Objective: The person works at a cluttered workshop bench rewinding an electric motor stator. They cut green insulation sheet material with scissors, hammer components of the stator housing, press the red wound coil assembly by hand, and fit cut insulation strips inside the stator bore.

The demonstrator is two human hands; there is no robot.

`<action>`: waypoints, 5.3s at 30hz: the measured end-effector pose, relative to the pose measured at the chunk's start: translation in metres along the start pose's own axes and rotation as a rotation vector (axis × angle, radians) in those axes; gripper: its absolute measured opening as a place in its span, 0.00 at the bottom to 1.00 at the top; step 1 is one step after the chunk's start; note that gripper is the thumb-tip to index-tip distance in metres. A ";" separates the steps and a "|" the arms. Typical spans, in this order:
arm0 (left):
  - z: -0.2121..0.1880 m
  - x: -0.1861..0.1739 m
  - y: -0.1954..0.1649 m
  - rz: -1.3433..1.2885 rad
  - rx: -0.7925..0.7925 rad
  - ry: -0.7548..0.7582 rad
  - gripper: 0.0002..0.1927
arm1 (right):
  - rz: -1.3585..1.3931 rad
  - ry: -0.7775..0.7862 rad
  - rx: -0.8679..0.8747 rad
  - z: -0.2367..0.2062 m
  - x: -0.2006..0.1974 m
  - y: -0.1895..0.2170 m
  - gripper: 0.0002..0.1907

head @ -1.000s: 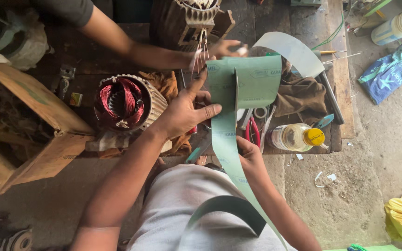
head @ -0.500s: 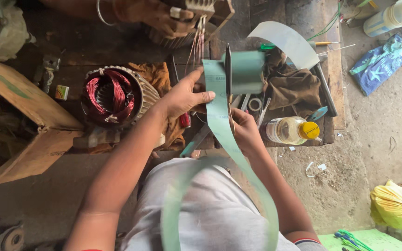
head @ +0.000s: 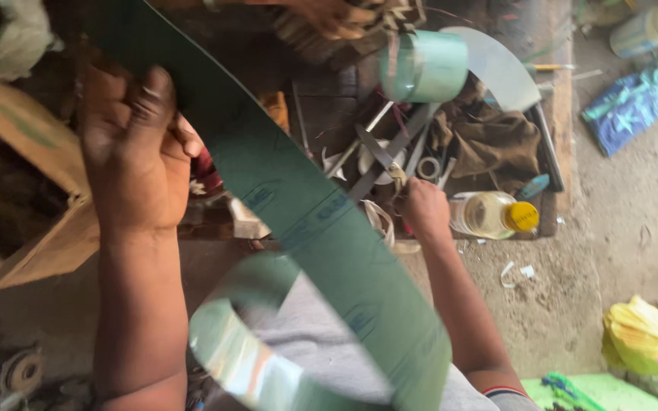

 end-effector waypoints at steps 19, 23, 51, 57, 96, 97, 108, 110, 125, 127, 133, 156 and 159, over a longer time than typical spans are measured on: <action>-0.040 -0.003 0.003 0.076 0.013 0.349 0.09 | 0.491 -0.493 -0.849 -0.042 -0.213 0.287 0.25; -0.033 -0.043 -0.010 0.258 0.162 0.223 0.16 | 0.484 -0.342 -0.879 -0.010 -0.182 0.317 0.16; -0.027 -0.158 -0.038 0.942 0.425 0.158 0.19 | 0.111 -0.371 -0.697 0.019 -0.142 0.353 0.10; -0.034 -0.161 -0.024 1.232 0.594 0.279 0.18 | 0.127 -0.207 -0.863 0.001 -0.104 0.373 0.22; -0.020 -0.162 -0.008 1.186 0.493 0.414 0.06 | -0.073 -0.162 -0.928 0.009 -0.124 0.385 0.19; -0.018 -0.165 -0.007 1.185 0.473 0.427 0.05 | -0.053 -0.131 -0.918 0.013 -0.123 0.385 0.18; -0.040 -0.204 -0.006 1.009 0.467 0.092 0.20 | 0.454 -0.279 -0.352 0.021 -0.127 0.360 0.08; -0.041 -0.212 0.000 0.938 0.405 0.068 0.22 | 0.690 -0.220 -0.046 0.029 -0.109 0.343 0.04; -0.020 -0.172 -0.019 1.030 0.464 0.267 0.10 | 0.759 -0.100 0.055 0.035 -0.090 0.338 0.07; -0.036 -0.152 -0.038 0.954 0.562 0.305 0.08 | 0.975 -0.263 -0.095 0.019 -0.116 0.329 0.04; -0.023 -0.100 -0.020 0.365 0.093 0.635 0.17 | 1.634 -0.299 -0.086 -0.020 -0.117 0.281 0.15; 0.000 0.024 0.075 0.852 -0.225 0.598 0.12 | 2.035 -0.025 0.082 -0.015 -0.112 0.156 0.28; 0.008 0.031 0.080 0.906 -0.291 0.614 0.12 | 1.873 -0.047 0.074 -0.013 -0.104 0.143 0.22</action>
Point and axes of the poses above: each hand's wrist, its own z-axis towards the middle knuckle, its own x-axis out of the palm, y = z × x, the point moved 6 cm from there along z, towards the middle knuckle, and after that the axes turned 6 degrees about -x, right-handed, at the moved point
